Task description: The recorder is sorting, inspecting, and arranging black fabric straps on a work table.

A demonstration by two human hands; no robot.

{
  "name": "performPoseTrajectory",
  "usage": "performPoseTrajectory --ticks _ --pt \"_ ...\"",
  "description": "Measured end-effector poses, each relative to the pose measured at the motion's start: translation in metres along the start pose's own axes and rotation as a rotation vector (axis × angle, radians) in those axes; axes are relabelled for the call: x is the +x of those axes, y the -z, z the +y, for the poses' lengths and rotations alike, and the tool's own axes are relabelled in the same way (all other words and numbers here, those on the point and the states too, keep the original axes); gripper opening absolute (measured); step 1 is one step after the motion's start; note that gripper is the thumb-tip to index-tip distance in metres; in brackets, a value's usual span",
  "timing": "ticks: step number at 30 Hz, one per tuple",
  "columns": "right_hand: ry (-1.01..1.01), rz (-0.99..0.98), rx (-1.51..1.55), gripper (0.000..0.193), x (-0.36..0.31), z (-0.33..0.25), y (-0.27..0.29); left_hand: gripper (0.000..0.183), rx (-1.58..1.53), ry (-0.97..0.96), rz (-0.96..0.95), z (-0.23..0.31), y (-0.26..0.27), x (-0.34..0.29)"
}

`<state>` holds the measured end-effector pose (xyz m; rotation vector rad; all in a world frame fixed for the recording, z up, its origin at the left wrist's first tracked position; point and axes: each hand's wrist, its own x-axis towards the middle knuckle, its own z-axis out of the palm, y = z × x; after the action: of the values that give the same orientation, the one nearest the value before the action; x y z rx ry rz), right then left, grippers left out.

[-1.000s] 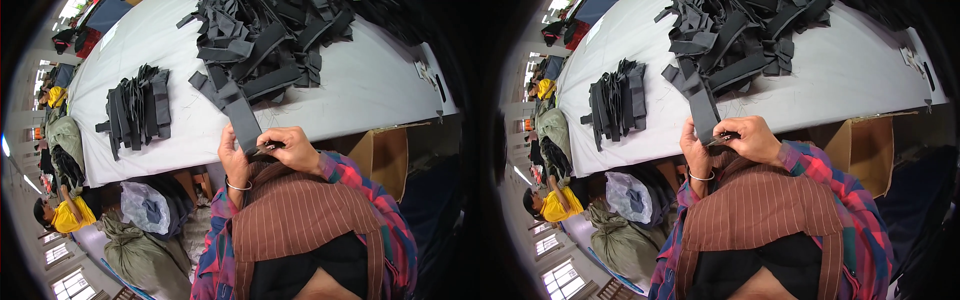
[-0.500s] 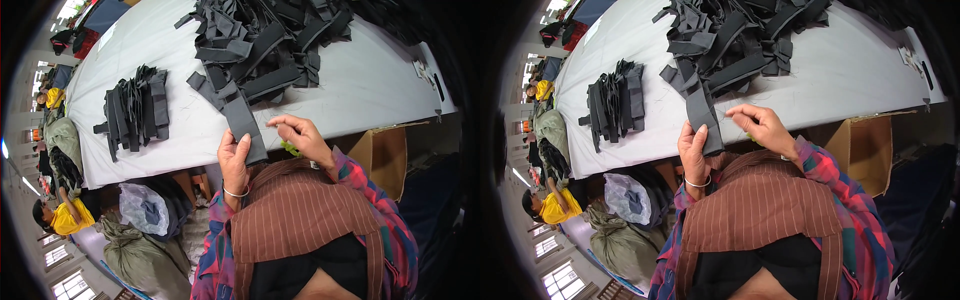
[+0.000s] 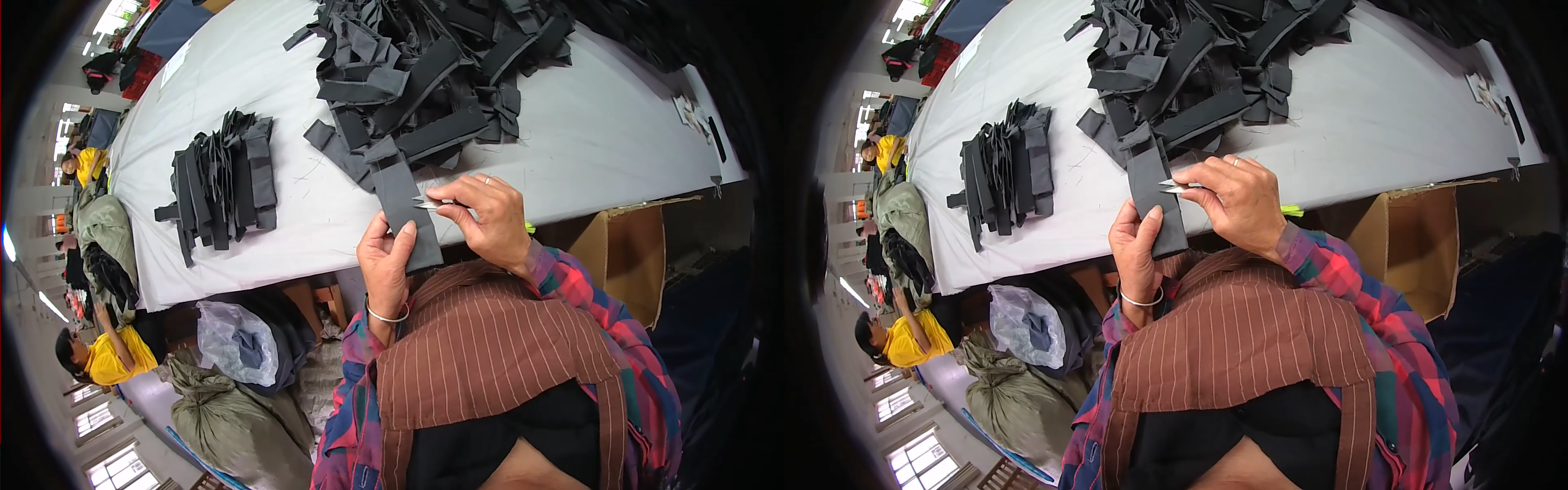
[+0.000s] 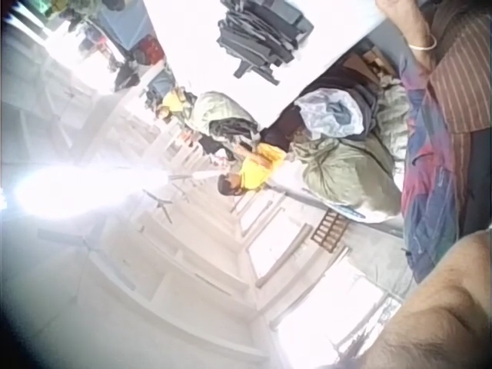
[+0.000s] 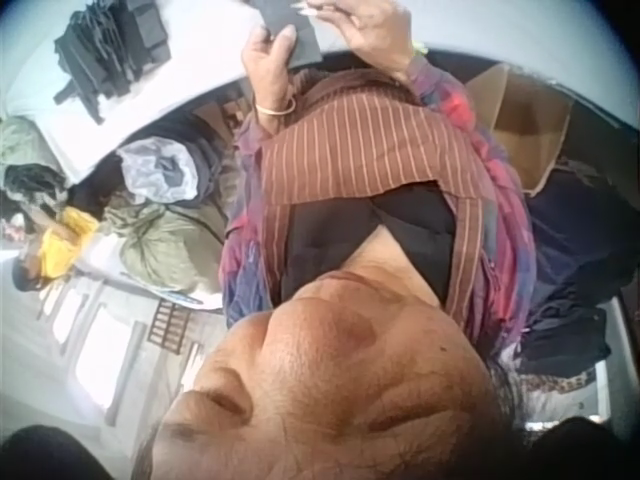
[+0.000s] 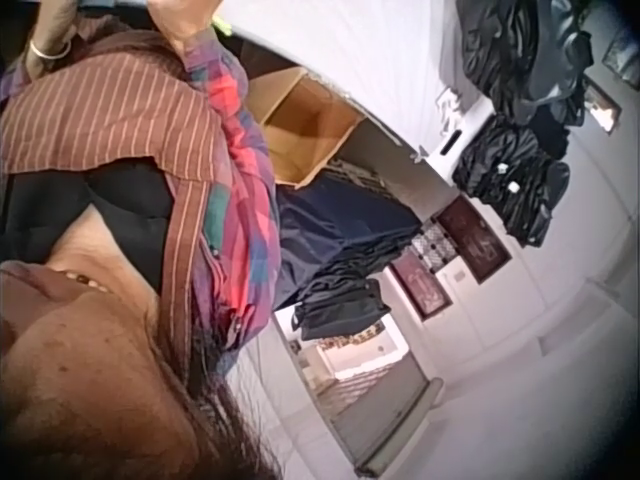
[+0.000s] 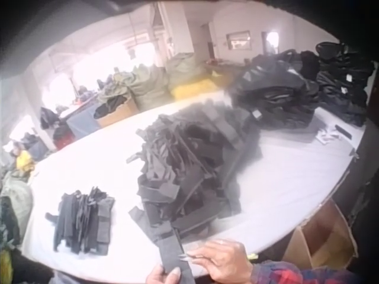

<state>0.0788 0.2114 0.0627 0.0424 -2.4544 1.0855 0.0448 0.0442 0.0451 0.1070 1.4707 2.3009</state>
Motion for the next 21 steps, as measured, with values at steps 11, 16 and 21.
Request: performPoseTrajectory --ticks 11,16,21 --pt "-0.085 -0.113 0.189 0.015 0.0061 -0.0003 0.0021 0.017 0.355 -0.190 -0.068 -0.0028 0.0014 0.0042" --pt "-0.089 -0.218 0.176 0.016 0.0098 -0.0016 0.0043 0.013 0.483 -0.255 -0.096 -0.0011 0.0025 0.0043" --pt "0.075 -0.132 0.103 0.014 0.0082 -0.0018 0.0003 0.011 0.495 -0.232 -0.108 -0.0056 0.0065 0.0046"
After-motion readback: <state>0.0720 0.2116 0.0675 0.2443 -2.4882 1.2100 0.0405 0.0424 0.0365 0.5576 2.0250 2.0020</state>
